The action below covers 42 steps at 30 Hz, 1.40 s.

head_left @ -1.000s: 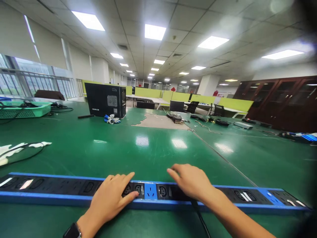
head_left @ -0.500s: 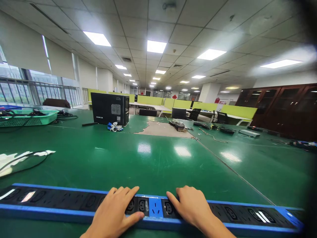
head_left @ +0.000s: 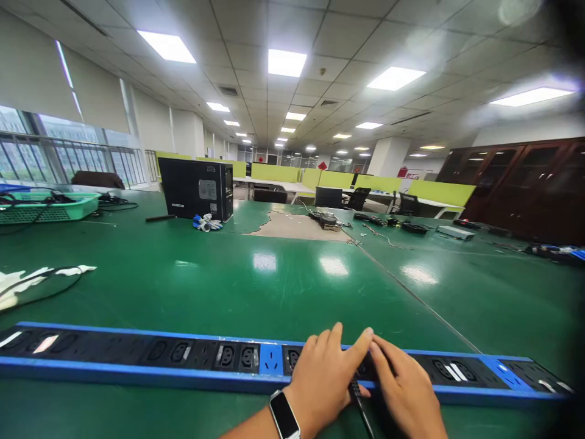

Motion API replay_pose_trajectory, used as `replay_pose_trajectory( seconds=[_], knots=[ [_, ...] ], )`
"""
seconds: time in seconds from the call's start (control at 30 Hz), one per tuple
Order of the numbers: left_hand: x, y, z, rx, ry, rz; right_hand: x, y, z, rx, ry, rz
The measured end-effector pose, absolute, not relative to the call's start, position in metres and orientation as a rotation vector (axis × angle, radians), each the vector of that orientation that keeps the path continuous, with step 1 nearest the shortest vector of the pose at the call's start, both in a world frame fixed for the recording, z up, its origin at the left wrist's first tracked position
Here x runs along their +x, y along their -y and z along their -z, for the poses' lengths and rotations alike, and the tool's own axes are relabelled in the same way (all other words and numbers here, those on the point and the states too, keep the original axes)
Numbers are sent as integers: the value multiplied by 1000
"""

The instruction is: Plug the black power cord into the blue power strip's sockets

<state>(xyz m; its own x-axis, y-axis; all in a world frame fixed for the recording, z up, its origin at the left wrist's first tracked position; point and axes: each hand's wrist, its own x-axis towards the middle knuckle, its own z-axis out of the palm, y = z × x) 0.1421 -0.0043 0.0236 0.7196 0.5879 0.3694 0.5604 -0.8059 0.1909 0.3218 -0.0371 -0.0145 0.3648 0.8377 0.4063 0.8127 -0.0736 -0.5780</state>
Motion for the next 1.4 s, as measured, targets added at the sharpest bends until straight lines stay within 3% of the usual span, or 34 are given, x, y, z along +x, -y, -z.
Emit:
replay_pose_trajectory(
  seconds=[0.2,0.4,0.5,0.6,0.67,0.73,0.8,0.97,1.07,1.4],
  knots=[
    [141,4,-17,2941,-974,-621,306,33,16,-2022,1666,292],
    [145,-9,-11,3056,-913,-590,312,28,18,-2022,1718,375],
    [148,-23,-35,3259,-663,-499,310,26,17,-2046,1723,382],
    [129,-31,-97,3230,-685,-1028,308,27,14,-2104,1698,380],
    [100,-31,-142,2940,-953,-1536,306,28,13,-2133,1686,363],
    [65,-28,-167,2746,-925,-1793,305,28,12,-2148,1676,333],
    [32,-25,-160,2729,-734,-1702,305,27,12,-2159,1665,307],
    [-3,-23,-57,2371,-1034,-1295,305,26,13,-2172,1648,301],
    [7,-21,-22,2347,-1130,-1056,305,25,12,-2170,1646,275],
    [27,-19,-30,2647,-1080,-658,308,28,11,-2130,1624,168]
  ],
)
